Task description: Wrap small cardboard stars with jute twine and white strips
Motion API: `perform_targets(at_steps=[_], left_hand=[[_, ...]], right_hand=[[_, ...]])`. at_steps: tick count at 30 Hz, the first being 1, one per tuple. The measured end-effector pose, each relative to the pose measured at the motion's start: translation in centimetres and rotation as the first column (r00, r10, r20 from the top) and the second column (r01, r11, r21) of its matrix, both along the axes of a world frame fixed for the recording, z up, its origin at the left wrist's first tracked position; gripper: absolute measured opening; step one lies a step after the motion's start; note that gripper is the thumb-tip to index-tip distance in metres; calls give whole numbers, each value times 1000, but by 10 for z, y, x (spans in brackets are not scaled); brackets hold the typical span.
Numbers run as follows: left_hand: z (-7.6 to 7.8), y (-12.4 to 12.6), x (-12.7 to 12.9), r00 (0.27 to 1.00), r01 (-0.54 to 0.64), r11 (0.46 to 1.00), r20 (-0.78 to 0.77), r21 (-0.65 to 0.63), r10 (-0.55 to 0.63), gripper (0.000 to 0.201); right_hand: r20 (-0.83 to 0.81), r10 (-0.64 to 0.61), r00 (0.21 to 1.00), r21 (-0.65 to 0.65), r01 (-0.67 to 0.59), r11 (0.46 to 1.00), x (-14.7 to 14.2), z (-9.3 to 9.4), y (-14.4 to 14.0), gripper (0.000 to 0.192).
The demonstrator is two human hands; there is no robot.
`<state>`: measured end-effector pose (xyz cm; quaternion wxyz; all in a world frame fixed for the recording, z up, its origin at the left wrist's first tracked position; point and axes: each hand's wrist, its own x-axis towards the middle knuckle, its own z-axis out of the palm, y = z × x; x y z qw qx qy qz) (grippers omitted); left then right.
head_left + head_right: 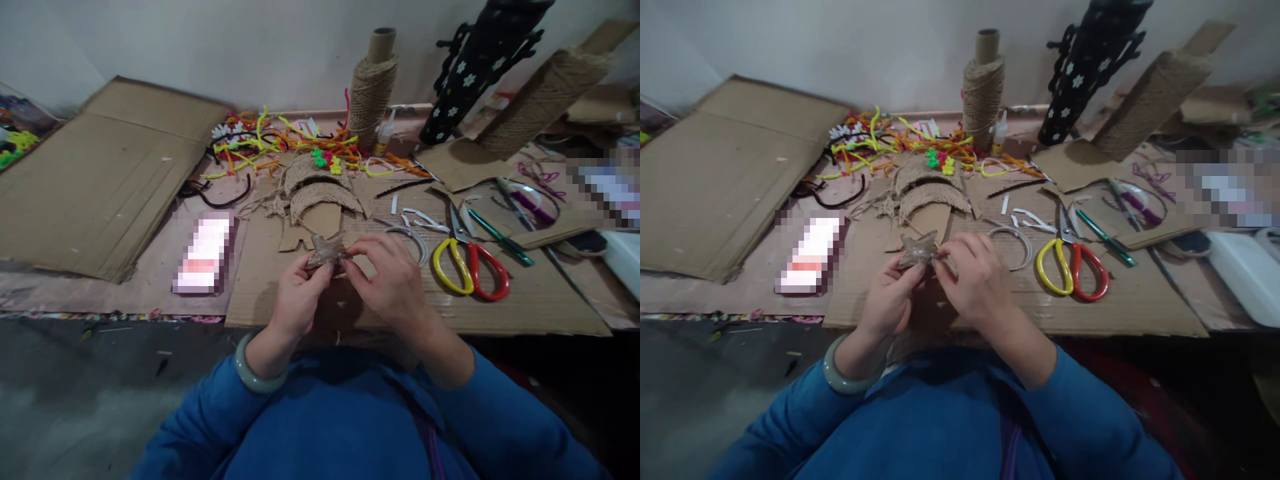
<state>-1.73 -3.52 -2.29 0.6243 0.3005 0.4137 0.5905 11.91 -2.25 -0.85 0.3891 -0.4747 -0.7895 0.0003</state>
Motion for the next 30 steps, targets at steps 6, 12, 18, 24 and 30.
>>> perform_targets(at_steps=[6,12,18,24,30], left_hand=[[-5,0,0,1000,0,998,-16,56,0,17],[-5,0,0,999,0,999,-41,49,2,17],[-8,0,-1,998,-6,997,-58,78,10,17],[-4,0,0,1000,-6,999,2,46,6,17],[3,1,1,999,-11,1000,34,-14,12,21]], right_hand=[[72,-56,996,71,51,996,-4,2,-2,11],[108,-72,992,86,63,994,-4,3,-2,12],[94,-63,994,84,55,995,-6,2,-1,14],[-5,-37,999,23,37,999,-5,0,1,13],[-71,-9,997,-51,5,999,-5,1,2,13]])
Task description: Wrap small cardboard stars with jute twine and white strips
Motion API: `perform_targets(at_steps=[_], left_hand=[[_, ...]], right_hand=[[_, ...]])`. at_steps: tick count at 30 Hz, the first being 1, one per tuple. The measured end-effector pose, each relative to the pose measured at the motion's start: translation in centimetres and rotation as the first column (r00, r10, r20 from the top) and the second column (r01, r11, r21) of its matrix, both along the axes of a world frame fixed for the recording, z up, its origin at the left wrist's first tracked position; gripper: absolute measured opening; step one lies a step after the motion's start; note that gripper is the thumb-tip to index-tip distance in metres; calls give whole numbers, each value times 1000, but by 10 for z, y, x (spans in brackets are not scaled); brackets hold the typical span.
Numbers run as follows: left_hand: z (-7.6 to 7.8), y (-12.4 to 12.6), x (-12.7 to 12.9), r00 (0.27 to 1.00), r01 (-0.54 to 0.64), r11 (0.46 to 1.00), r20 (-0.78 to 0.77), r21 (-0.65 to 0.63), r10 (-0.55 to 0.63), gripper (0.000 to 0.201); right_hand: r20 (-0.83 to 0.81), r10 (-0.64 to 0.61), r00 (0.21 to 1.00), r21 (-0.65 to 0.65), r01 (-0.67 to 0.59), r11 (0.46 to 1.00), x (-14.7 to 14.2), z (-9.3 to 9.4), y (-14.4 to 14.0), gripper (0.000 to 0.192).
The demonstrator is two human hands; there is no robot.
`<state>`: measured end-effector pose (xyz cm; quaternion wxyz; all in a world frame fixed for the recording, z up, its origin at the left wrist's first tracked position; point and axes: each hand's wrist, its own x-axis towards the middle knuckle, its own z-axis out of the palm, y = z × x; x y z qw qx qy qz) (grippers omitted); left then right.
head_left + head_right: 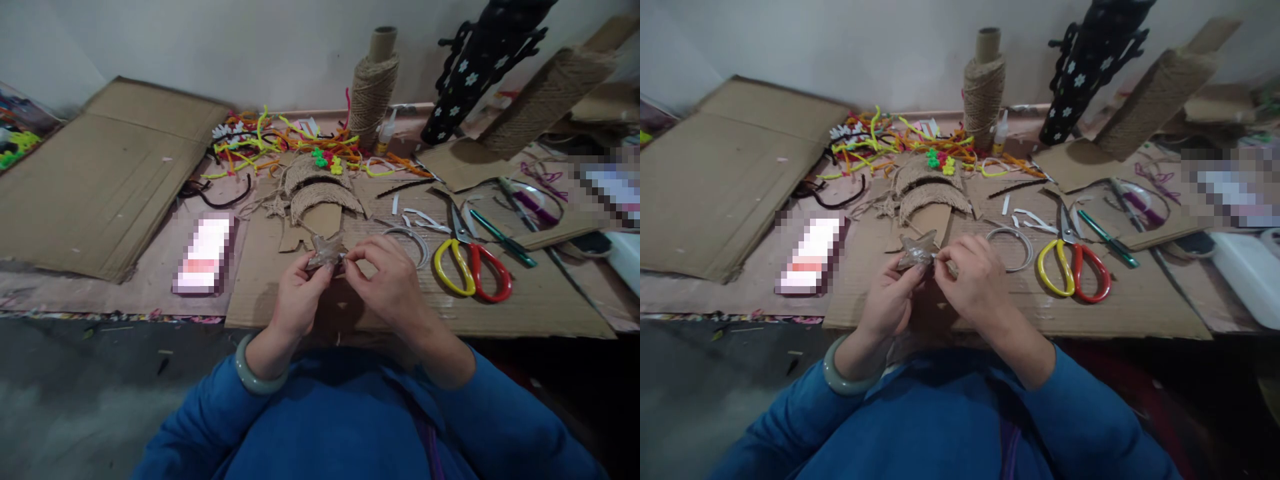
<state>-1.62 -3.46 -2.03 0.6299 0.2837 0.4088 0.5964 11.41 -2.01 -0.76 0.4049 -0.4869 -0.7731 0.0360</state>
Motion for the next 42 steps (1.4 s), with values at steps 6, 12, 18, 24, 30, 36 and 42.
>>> perform_targets(at_steps=[6,12,18,24,30,36,42], left_hand=[[3,-1,-1,1000,-5,998,21,-66,6,26],[0,0,-1,998,36,999,58,-16,-35,32],[-2,4,-1,998,-12,997,61,-78,17,31],[0,4,-2,998,-21,996,63,-82,26,36],[1,4,-2,999,-2,997,48,-78,6,32],[0,3,-3,998,40,997,55,-71,-36,28],[2,3,-3,995,64,994,82,-87,-57,28]], right_hand=[[9,1,1000,0,-1,1000,-1,0,0,12],[78,3,997,50,-7,999,-1,-2,-2,13],[147,28,989,60,-37,997,-1,-2,-8,13],[117,91,989,26,-95,995,3,-3,-10,17],[23,91,996,38,-92,995,11,-2,-7,14],[-44,136,990,-134,-140,981,11,-1,-3,14],[-76,108,991,-186,-120,975,8,-1,-4,16]])
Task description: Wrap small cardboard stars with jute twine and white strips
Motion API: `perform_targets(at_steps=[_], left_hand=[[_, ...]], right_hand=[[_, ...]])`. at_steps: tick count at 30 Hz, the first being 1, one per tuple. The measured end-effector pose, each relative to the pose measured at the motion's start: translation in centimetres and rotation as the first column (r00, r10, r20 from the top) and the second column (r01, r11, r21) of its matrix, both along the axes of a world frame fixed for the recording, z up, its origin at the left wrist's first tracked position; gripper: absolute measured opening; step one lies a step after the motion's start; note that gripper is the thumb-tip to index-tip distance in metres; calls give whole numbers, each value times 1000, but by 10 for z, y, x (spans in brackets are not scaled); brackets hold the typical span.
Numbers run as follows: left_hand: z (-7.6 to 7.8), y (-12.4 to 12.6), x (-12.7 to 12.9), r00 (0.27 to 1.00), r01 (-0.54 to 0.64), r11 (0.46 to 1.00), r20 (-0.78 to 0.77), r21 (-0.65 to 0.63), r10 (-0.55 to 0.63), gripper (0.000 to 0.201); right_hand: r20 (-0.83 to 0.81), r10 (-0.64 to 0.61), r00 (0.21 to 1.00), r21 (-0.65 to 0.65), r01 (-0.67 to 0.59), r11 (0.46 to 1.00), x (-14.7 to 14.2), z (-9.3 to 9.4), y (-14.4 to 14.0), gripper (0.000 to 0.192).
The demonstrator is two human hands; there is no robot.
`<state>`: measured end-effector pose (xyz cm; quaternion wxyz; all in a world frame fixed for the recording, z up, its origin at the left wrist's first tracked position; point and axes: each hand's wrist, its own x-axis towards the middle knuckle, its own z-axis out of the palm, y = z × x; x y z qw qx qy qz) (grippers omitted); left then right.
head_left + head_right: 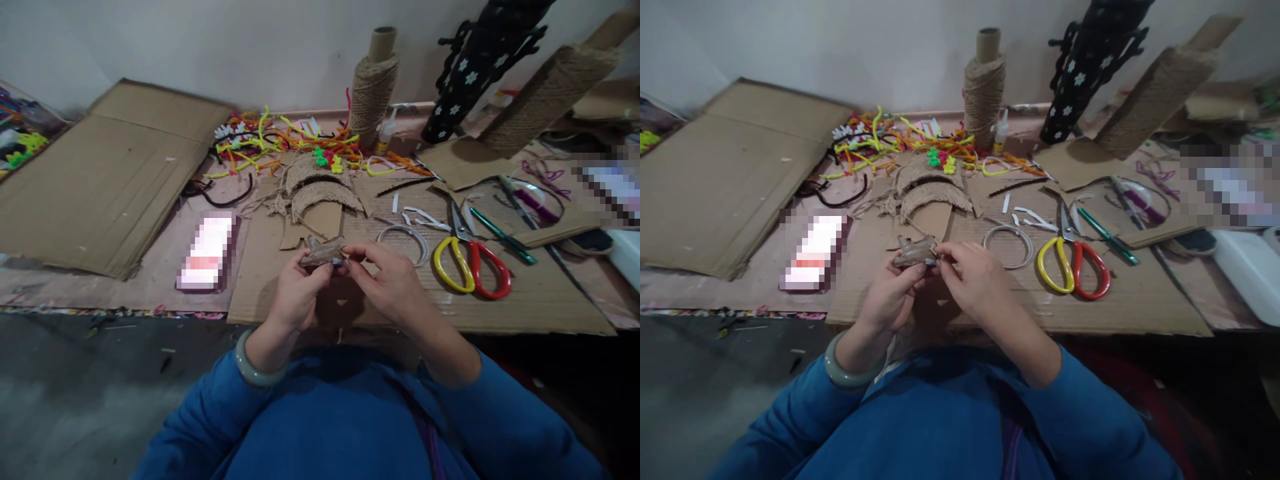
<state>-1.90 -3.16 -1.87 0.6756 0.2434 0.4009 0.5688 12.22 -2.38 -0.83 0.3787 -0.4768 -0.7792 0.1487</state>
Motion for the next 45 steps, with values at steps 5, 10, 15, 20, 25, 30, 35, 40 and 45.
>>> perform_targets(at_steps=[5,10,15,20,25,30,35,40,45], left_hand=[[-1,0,1,999,-42,999,-10,17,42,28],[-4,-2,3,996,-71,996,-57,52,74,26],[-6,-2,3,990,-88,994,-102,71,95,25],[-5,-2,2,992,-80,995,-96,59,85,25],[-5,-3,2,994,-86,995,-71,45,89,26],[-7,-4,3,995,-68,994,-69,84,74,23],[-8,-5,0,999,-20,991,-43,135,26,20],[-10,-6,-3,995,42,985,-91,165,-28,17],[-13,-7,-5,976,121,984,-194,134,-93,16]], right_hand=[[28,-31,999,8,31,999,-3,2,-2,12],[83,-77,994,32,75,997,-7,-1,-4,15],[96,-83,992,3,83,997,-8,-2,-1,12],[89,-85,992,11,85,996,-8,-2,-2,13],[84,-89,992,-3,90,996,-7,-1,-3,14],[41,-86,995,-58,88,994,-7,1,-3,13],[2,-61,998,-73,61,995,-7,3,-2,12],[-40,-24,999,-60,21,998,2,11,-1,12],[-22,41,999,-43,-42,998,9,16,-1,17]])
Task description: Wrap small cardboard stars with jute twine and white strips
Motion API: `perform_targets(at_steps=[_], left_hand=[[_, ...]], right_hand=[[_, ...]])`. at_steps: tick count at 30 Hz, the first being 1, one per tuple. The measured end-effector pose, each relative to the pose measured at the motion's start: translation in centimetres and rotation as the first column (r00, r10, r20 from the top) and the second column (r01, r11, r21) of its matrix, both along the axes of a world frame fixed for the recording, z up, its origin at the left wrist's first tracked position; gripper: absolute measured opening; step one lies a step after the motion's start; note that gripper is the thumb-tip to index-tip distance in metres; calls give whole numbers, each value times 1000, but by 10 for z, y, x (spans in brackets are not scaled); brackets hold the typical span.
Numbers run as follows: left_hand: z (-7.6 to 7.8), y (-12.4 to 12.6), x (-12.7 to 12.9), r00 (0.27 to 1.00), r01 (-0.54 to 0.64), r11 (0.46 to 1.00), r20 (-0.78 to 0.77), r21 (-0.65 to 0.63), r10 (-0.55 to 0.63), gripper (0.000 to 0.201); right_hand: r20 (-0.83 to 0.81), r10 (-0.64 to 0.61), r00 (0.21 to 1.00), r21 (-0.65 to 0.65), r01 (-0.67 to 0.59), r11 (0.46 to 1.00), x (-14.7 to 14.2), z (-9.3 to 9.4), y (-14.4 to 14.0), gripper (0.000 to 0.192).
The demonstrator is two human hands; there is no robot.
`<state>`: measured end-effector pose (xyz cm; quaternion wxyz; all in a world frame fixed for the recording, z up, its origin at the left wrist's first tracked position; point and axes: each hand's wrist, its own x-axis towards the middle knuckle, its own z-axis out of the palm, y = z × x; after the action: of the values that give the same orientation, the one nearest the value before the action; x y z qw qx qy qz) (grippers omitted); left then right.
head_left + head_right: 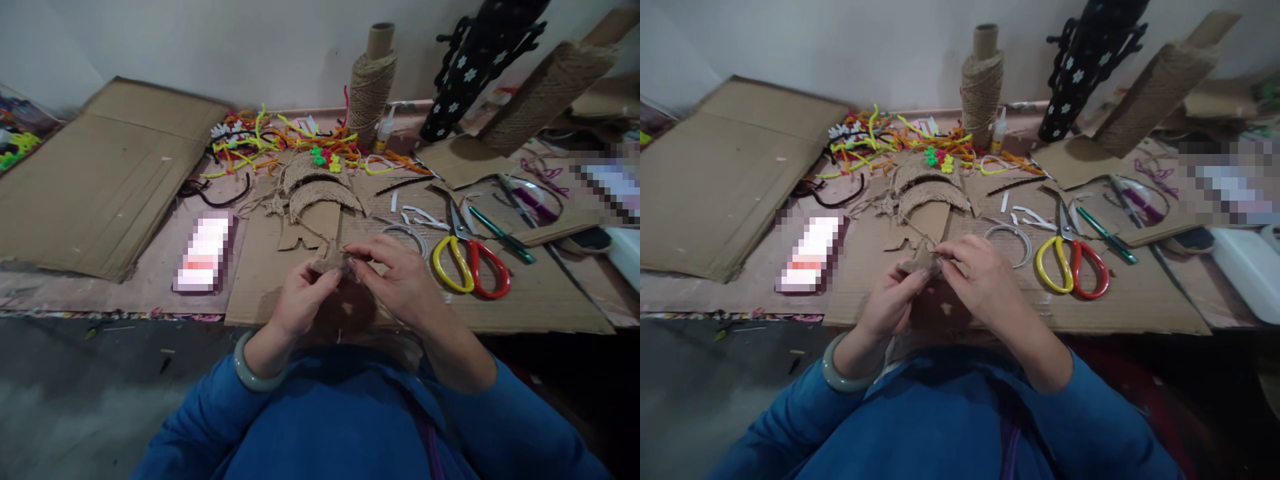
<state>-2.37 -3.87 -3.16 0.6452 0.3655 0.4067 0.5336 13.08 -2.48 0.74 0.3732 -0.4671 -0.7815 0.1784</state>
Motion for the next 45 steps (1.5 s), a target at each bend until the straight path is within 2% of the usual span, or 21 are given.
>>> perform_targets(at_steps=[3,7,13,17,20,23,28,31,33,36,38,40,43,45], left_hand=[[0,0,-1,999,6,1000,-41,-1,-6,18],[0,0,0,1000,-1,1000,-11,-4,1,17],[3,0,2,999,-19,1000,25,-13,19,17],[3,0,4,998,-28,998,59,50,25,15],[0,0,4,999,-26,997,30,72,24,15],[-3,0,3,1000,-28,995,-1,92,28,14],[-4,-1,1,999,-43,995,14,85,42,10],[-1,-1,1,998,-40,998,53,48,37,10],[2,-1,1,997,-10,1000,70,9,9,14],[3,-2,2,997,46,999,58,-18,-44,17],[3,-3,2,996,70,997,56,-18,-68,17],[1,-5,1,992,115,993,55,-19,-114,19],[2,-6,-2,983,173,985,65,-9,-172,29],[4,-4,-3,987,140,990,76,-16,-139,31]], right_hand=[[1,13,1000,-2,-13,1000,0,-1,-1,20],[-25,3,1000,-5,-3,1000,-1,-4,0,20],[-61,-124,990,115,131,985,-4,-7,-4,10],[-44,-109,993,126,113,986,-9,-8,-7,7],[-27,-112,993,122,114,986,-12,-9,-5,8],[20,-123,992,176,118,977,-14,-10,-4,11],[76,-95,993,231,75,970,-15,-14,-7,15],[17,-54,998,228,49,972,-13,-13,-9,17],[-75,-100,992,170,111,979,-10,-11,-8,15],[-187,-154,970,-38,150,988,-6,-8,-5,16],[-256,-132,958,-197,82,977,-5,-7,-2,13],[-340,-126,932,-304,18,953,-2,-6,2,10],[-406,-127,905,-365,-33,931,5,-2,5,9],[-348,-67,935,-386,-78,919,11,2,5,10]])
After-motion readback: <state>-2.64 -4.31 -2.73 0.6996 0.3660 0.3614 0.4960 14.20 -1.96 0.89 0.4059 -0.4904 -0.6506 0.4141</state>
